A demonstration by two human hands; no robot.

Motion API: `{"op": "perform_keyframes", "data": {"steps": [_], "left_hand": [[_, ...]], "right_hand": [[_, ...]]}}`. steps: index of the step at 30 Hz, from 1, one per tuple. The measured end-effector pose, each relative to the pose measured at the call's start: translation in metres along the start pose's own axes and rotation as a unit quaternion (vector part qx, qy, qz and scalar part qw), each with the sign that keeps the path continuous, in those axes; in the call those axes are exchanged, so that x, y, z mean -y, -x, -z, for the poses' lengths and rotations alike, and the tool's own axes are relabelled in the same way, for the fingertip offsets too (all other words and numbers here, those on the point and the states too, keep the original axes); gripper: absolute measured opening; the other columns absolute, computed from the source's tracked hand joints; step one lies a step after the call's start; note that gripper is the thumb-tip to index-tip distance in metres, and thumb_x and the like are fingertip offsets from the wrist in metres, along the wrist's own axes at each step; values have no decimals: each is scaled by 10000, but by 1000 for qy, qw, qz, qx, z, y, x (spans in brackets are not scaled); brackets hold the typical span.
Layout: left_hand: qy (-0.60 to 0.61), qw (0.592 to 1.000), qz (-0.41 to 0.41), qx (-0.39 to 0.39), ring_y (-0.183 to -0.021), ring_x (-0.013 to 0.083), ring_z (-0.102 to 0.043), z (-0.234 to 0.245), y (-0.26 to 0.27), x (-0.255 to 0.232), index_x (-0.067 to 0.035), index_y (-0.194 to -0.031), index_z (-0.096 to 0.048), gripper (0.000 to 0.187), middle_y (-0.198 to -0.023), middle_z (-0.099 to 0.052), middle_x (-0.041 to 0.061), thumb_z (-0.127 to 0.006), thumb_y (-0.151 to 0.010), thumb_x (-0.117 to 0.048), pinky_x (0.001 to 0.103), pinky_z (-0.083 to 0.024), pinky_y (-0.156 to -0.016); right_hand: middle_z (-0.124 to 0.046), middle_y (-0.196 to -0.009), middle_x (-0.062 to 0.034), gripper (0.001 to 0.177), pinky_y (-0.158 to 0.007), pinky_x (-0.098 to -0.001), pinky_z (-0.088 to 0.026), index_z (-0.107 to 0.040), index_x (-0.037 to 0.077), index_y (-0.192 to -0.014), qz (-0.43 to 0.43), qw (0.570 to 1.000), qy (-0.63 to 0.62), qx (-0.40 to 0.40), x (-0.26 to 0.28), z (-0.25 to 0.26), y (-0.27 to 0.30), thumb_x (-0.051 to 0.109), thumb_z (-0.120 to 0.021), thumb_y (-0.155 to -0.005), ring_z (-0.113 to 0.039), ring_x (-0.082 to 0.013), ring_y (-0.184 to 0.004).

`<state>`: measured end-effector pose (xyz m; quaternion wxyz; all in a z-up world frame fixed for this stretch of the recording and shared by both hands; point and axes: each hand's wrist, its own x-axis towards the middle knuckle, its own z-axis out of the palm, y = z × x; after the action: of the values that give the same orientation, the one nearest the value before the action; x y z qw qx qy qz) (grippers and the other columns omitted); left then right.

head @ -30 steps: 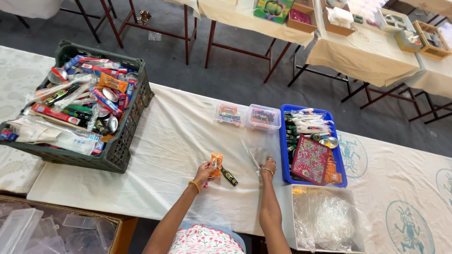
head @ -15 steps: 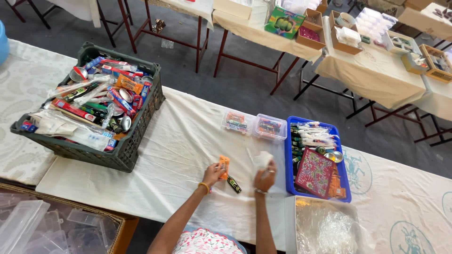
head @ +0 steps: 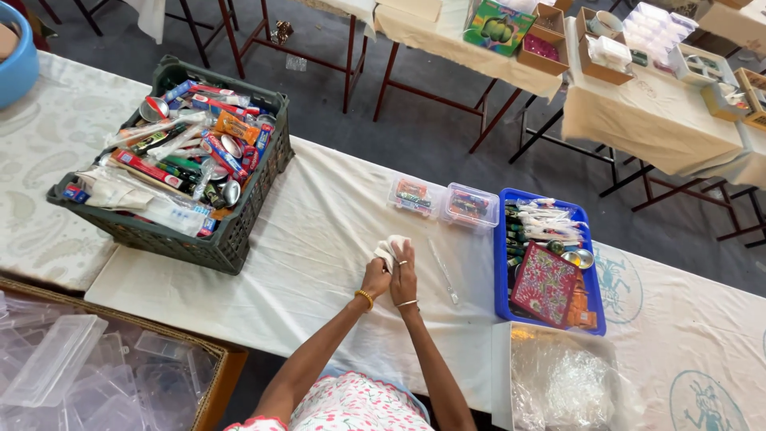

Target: The person organizes various small items including toothpaste, toothbrushes, and markers from a large crate into smaller plastic containers and bags.

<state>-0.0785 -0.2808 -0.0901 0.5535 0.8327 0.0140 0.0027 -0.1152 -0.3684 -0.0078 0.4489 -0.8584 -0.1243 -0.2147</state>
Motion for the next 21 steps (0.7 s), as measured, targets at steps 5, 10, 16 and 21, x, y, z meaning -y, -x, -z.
{"op": "perform_keyframes", "data": {"steps": [5, 10, 16, 21], "left_hand": [[30, 998, -59, 25, -785, 396, -716, 19, 17, -17, 34, -868, -694, 128, -810, -709, 245, -570, -839, 24, 458, -562, -687], [166, 982, -3, 88, -683, 224, -703, 30, 20, -58, -49, -1114, -725, 246, -773, -747, 156, -582, -914, -27, 393, -563, -629], [205, 968, -60, -132, -768, 92, -731, 13, -8, -24, -16, -1219, -734, 382, -919, -793, 83, -594, -867, 37, 282, -573, -670], [171, 985, 7, 36, -591, 85, -569, 43, 9, -55, -26, -1251, -766, 298, -744, -726, 92, -692, -994, -156, 279, -485, -523]], "right_hand": [[-480, -1456, -308, 430, -1109, -491, -391, -497, 21, -1463, -148, 989, -5, -6, -30, -13, -7, 224, -431, -1090, -445, -452, -1354], [-687, -1188, -286, 457, -912, -506, -560, -553, -68, -1230, -315, 873, -347, -131, -96, -29, -12, 348, -422, -1094, -691, -452, -1109], [-602, -1244, -238, 613, -901, -372, -474, -282, -65, -1467, -117, 974, -150, -120, -26, -34, -5, 355, -482, -1068, -615, -330, -1102], [-715, -1045, -290, 607, -674, -455, -521, -561, -120, -1279, -321, 873, -348, -116, -67, -15, -34, 454, -463, -1110, -656, -344, -816]]}}
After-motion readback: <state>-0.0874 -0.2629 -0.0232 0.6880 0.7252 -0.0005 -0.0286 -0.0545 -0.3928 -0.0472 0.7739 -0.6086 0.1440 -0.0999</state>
